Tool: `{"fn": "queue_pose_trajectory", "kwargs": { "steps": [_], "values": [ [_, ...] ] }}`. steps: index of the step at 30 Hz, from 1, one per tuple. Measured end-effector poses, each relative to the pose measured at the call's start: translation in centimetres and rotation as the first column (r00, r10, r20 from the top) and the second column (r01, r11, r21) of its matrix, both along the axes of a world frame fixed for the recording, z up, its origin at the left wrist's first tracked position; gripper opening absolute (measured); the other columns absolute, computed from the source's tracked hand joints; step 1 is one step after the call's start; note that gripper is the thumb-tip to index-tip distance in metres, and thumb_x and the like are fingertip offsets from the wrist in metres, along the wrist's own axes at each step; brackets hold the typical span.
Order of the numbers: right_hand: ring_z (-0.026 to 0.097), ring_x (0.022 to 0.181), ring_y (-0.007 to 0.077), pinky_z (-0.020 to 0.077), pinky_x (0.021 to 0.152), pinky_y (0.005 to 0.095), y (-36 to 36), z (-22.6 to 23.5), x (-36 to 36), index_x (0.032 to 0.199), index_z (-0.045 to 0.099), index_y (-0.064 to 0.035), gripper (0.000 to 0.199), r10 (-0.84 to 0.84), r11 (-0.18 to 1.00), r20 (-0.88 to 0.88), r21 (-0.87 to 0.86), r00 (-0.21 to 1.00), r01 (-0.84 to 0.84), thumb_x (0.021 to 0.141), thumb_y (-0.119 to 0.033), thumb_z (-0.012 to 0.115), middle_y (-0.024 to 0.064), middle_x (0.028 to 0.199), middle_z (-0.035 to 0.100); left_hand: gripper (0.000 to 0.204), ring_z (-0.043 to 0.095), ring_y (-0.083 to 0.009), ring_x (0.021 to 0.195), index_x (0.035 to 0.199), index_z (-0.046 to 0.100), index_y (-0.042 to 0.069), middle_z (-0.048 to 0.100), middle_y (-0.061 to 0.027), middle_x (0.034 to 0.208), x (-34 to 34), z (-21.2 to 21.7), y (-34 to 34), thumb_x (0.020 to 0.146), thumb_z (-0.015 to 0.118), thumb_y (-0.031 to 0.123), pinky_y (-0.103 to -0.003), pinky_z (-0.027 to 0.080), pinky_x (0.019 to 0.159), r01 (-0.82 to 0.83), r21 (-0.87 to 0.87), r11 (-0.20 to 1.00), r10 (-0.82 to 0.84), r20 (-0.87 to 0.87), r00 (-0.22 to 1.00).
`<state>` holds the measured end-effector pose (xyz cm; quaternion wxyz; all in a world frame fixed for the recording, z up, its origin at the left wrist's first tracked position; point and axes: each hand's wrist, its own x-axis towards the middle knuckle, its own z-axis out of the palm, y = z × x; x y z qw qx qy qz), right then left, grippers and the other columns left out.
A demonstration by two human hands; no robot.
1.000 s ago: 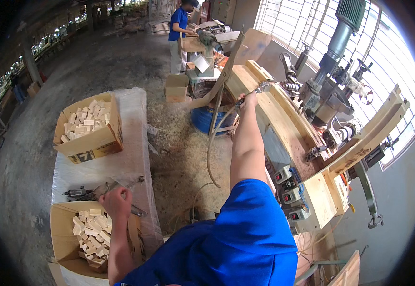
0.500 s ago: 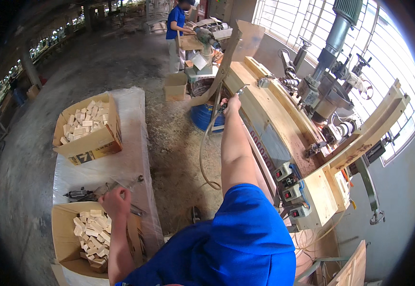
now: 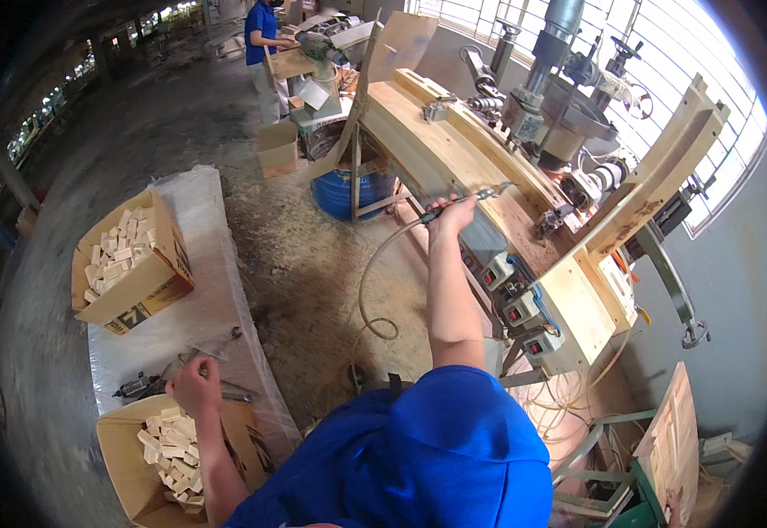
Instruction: The person picks up small wooden blocks from a cardboard box, places them into a vertical drilling machine, and operates the machine to process the wood. The person then removes the processed blocks and places them into a second cardboard box. This cycle is repeated multiple times throughout the video.
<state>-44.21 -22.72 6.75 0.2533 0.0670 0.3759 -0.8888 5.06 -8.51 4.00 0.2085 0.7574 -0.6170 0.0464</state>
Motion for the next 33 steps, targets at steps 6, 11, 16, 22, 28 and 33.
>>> {"fn": "queue_pose_trajectory", "kwargs": {
  "steps": [6, 11, 16, 22, 28, 33],
  "values": [
    [0.045, 0.05, 0.0143, 0.0398, 0.043, 0.0281, 4.8, 0.7, -0.4, 0.095, 0.045, -0.007, 0.038, -0.047, 0.99, 0.069, -0.132, 0.997, 0.056, 0.093, -0.045, 0.044, 0.0041, 0.066, 0.047, 0.014, 0.06, -0.0192, 0.08, 0.079, 0.067, 0.019, 0.066, 0.0032, 0.077, 0.2, -0.3, -0.2, 0.081, 0.06, 0.031, -0.037, 0.034, 0.087, 0.017, 0.021, 1.0, -0.017, 0.001, 1.0],
    [0.046, 0.045, 0.0098, 0.0402, 0.037, 0.0232, 9.2, 5.1, -3.0, 0.106, 0.044, -0.0087, 0.019, 0.517, 0.856, -0.142, 0.096, 0.844, -0.508, 0.096, -0.025, 0.042, 0.0174, 0.089, 0.063, 0.014, 0.061, -0.0191, 0.079, 0.079, 0.067, 0.019, 0.066, 0.0025, 0.077, 0.6, -0.6, 0.1, 0.081, 0.06, 0.031, -0.037, 0.033, 0.084, 0.028, -0.022, 0.999, -0.027, 0.027, 0.999],
    [0.045, 0.038, 0.0078, 0.0384, 0.034, 0.0196, 18.2, 16.1, -6.1, 0.112, 0.048, -0.0017, 0.023, 0.831, 0.553, -0.458, 0.621, 0.315, -0.555, 0.097, -0.018, 0.041, 0.0126, 0.092, 0.066, 0.017, 0.061, -0.0189, 0.076, 0.078, 0.067, 0.02, 0.066, 0.0018, 0.077, 1.3, -0.9, 0.2, 0.083, 0.057, 0.033, -0.037, 0.033, 0.082, 0.048, 0.026, 0.999, -0.049, 0.018, 0.999],
    [0.046, 0.037, 0.0027, 0.0381, 0.032, 0.0167, 28.6, 30.4, -11.9, 0.13, 0.042, -0.0024, 0.043, 0.895, 0.446, -0.444, 0.892, 0.044, -0.068, 0.096, -0.029, 0.047, 0.014, 0.087, 0.067, 0.024, 0.058, -0.0241, 0.097, 0.093, 0.066, 0.018, 0.066, -0.0039, 0.095, 1.1, 0.3, 0.5, 0.085, 0.052, 0.037, -0.042, 0.033, 0.09, -0.01, 0.225, 0.974, -0.008, 0.08, 0.997],
    [0.045, 0.042, 0.0078, 0.0392, 0.036, 0.0254, 32.7, 38.5, -19.6, 0.125, 0.049, -0.0033, 0.04, 0.951, 0.115, -0.226, 0.89, 0.209, 0.442, 0.091, -0.025, 0.052, 0.0156, 0.082, 0.067, 0.037, 0.03, -0.0314, 0.13, 0.113, 0.059, 0.019, 0.042, -0.0087, 0.137, -0.4, 2.0, 4.6, 0.081, 0.056, 0.038, -0.05, 0.024, 0.105, 0.04, 0.337, 0.941, -0.082, 0.111, 0.99],
    [0.048, 0.041, 0.0132, 0.0399, 0.034, 0.0296, 30.8, 38.2, -23.2, 0.114, 0.053, 0.0014, 0.034, 0.951, -0.061, -0.072, 0.91, 0.3, 0.411, 0.088, -0.02, 0.057, 0.0256, 0.081, 0.066, 0.068, 0.012, -0.0383, 0.138, 0.137, 0.038, 0.019, 0.021, -0.0154, 0.148, -1.7, 0.9, 12.9, 0.075, 0.066, 0.032, -0.051, 0.021, 0.109, 0.089, 0.293, 0.952, -0.099, 0.02, 0.995]
  ]
}}
